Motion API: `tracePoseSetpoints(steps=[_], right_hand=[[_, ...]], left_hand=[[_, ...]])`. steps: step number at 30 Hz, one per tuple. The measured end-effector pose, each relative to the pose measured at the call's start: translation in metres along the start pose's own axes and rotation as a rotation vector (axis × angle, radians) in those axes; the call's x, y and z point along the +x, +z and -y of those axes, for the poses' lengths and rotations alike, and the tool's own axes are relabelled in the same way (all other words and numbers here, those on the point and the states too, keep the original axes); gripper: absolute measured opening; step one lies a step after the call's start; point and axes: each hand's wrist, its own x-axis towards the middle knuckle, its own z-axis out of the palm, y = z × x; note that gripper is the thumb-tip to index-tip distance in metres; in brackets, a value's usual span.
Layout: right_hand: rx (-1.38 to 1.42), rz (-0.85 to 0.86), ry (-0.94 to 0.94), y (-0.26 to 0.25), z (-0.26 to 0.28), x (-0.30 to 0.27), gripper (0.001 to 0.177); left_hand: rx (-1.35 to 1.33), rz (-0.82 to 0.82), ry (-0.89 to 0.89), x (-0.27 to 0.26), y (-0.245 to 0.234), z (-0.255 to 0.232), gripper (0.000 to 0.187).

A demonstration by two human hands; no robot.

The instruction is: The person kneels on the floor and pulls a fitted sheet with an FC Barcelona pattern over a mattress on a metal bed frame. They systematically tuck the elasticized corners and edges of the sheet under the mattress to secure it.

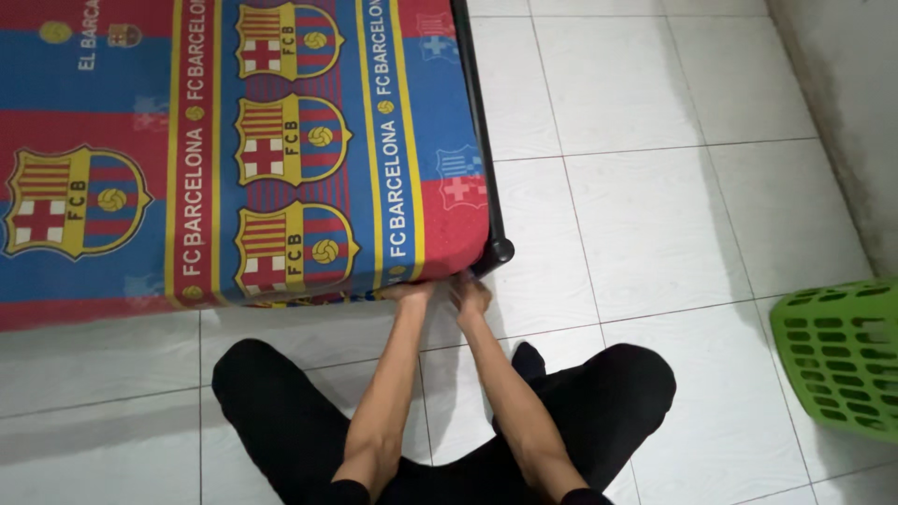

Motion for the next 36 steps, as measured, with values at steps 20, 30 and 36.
tracePoseSetpoints(steps=[20,30,36], right_hand=[[0.426,0.413,0.042,0.018,0.015,0.016,0.021],[0.655,0.599,0.264,0.054,0.004,0.029,0.034],[0.688,0.651,0.314,0.073,0.004,0.036,0.043]], left_hand=[[0.135,0.01,0.13,-0.012,0.008,0.01,0.091],[0.089,0.09,0.118,-0.02,0.014,0.012,0.089],[0.111,0.093,0.108,-0.006,0.001,0.008,0.089]])
